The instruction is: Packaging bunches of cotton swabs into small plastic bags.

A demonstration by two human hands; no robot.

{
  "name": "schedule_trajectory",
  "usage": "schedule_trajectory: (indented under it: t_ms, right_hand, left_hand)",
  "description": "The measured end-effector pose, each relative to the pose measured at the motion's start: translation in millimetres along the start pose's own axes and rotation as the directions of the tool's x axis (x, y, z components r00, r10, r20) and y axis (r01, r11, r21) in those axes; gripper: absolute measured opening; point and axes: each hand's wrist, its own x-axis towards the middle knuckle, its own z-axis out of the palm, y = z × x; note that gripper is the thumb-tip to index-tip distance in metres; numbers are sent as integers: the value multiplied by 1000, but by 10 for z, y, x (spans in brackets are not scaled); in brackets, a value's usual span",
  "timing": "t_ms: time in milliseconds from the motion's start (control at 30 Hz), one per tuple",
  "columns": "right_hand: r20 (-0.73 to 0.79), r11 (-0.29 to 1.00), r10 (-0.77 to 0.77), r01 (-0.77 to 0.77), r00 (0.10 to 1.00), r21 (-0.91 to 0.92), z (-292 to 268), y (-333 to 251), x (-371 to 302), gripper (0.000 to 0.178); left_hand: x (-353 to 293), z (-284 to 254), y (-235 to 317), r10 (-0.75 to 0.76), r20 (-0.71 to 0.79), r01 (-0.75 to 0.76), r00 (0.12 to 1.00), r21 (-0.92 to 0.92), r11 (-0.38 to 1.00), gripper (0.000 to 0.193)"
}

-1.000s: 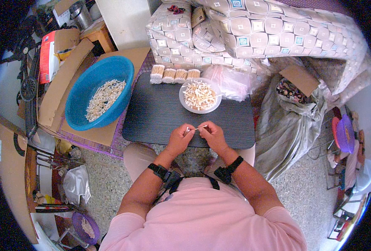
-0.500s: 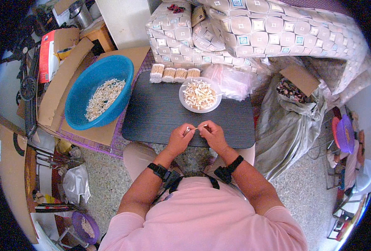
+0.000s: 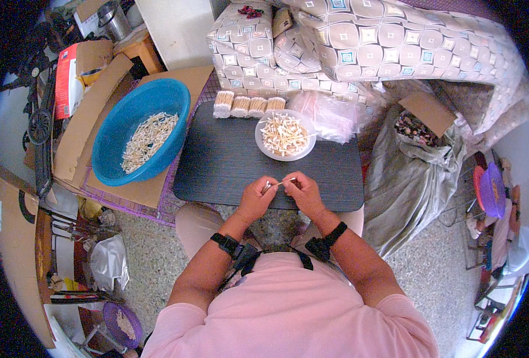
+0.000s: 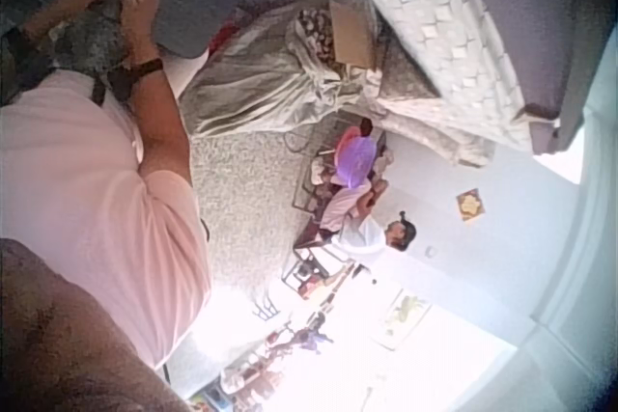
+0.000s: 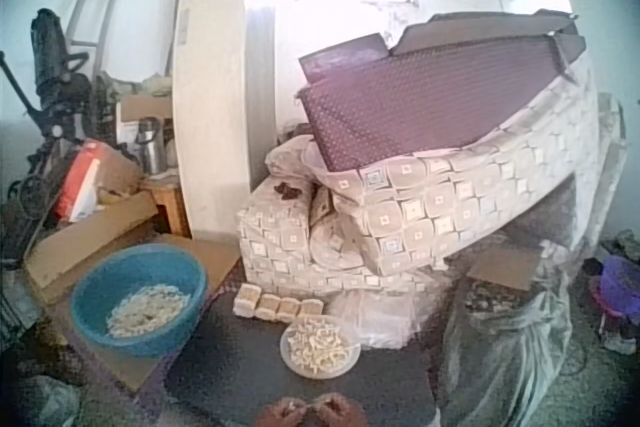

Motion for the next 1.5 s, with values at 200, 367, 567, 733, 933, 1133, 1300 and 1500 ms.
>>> schedule_trajectory:
  t_ms: [200,367,567,733,933,1133,1300,1500]
  right_hand:
    - [-33,1000,-29,29,999,-5,20,53,14,11]
    - [3,1000,30,-30,1000,3,-3,-44,-6,11]
    - [51,998,42,-44,998,43,-51,-44,-1,12]
    - [80,999,11,-7,997,-49,-43,-91,3,13]
    - [96,978,-52,70,994,-196,-19,-268,24,16]
    - [-40,929,-199,176,979,-326,-296,-466,276,16]
    - [0,697,-406,310,914,-647,-654,-526,763,13]
    - [195,475,-429,404,882,-782,-826,-435,1182,16]
  left_hand:
    - [5,-15,35,2,15,-3,1000,17,1000,13]
    - [14,-23,-7,-1,16,0,1000,37,999,14]
    - [47,-18,-74,-2,55,2,998,-8,1000,15]
    - [47,-59,-29,-93,-35,85,995,-185,979,15]
    - [76,-59,128,-193,-1,179,981,-371,911,18]
    - [313,-246,147,-222,87,213,971,-732,647,21]
    - [423,-264,26,-297,92,262,950,-753,603,16]
    - [445,-226,11,-297,146,293,944,-787,543,18]
